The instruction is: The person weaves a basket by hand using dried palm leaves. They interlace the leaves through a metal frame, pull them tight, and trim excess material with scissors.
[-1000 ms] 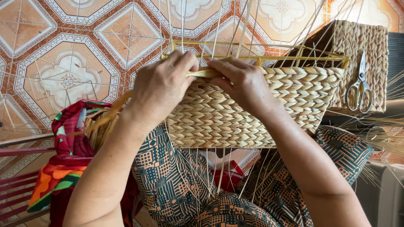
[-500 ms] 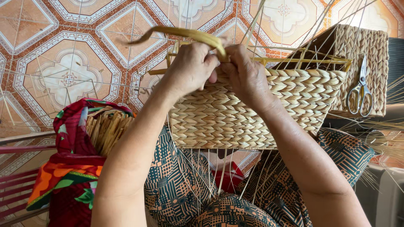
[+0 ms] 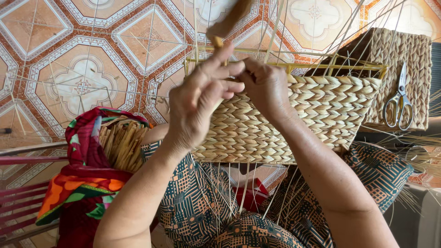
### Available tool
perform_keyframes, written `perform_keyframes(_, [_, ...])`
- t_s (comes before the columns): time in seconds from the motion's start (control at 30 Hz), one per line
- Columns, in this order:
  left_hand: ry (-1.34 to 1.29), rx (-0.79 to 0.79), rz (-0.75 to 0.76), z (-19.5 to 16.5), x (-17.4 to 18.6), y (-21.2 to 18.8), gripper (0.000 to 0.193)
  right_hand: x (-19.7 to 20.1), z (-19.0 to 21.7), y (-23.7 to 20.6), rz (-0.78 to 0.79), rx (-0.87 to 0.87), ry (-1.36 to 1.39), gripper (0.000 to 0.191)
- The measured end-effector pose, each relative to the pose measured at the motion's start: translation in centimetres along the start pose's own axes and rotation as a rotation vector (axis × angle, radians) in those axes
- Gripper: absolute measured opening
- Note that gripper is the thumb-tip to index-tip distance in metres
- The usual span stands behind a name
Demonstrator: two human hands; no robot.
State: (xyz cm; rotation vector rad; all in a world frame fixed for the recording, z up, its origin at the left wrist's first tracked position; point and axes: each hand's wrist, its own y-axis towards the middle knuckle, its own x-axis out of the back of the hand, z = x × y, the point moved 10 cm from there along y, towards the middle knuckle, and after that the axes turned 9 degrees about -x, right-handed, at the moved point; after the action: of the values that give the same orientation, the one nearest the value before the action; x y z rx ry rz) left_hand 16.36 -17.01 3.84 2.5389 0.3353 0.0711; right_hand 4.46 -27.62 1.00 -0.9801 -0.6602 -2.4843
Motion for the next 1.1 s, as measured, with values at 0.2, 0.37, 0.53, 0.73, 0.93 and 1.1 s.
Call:
perform_keyframes(0.2, [0.994, -0.301, 0.056, -0.1, -0.2, -1.2, 0.05, -0.2, 1.5, -0.7, 0.099, 0.174, -0.075, 0.01])
perform_keyframes(0.37, [1.171, -0.153, 0.204, 2.4, 1.3, -1.3, 0.031, 0.0, -0.1, -1.0, 0.075, 0.061, 0.207, 0.011])
perform_keyframes(0.53, [1.295, -0.134, 0.284, 1.1, 1.4, -1.1, 0.031, -0.4, 0.1, -0.9, 0.004, 0.078, 0.098, 0.016])
perform_keyframes(0.73, [1.26, -0.219, 0.572, 0.7, -2.8, -0.7, 0.044, 2.0, -0.2, 0.8, 0.102, -0.091, 0.114, 0.021])
perform_keyframes(0.93, [1.017, 0.169, 0.633, 2.2, 0.9, 1.6, 0.011, 2.4, 5.3, -1.4, -0.008, 0.322, 0.015, 0.018])
perform_keyframes(1.1, [1.268, -0.527, 0.11, -7.5, 1.3, 2.4, 0.03, -0.4, 3.1, -0.2, 0.046, 0.211, -0.015, 0.011])
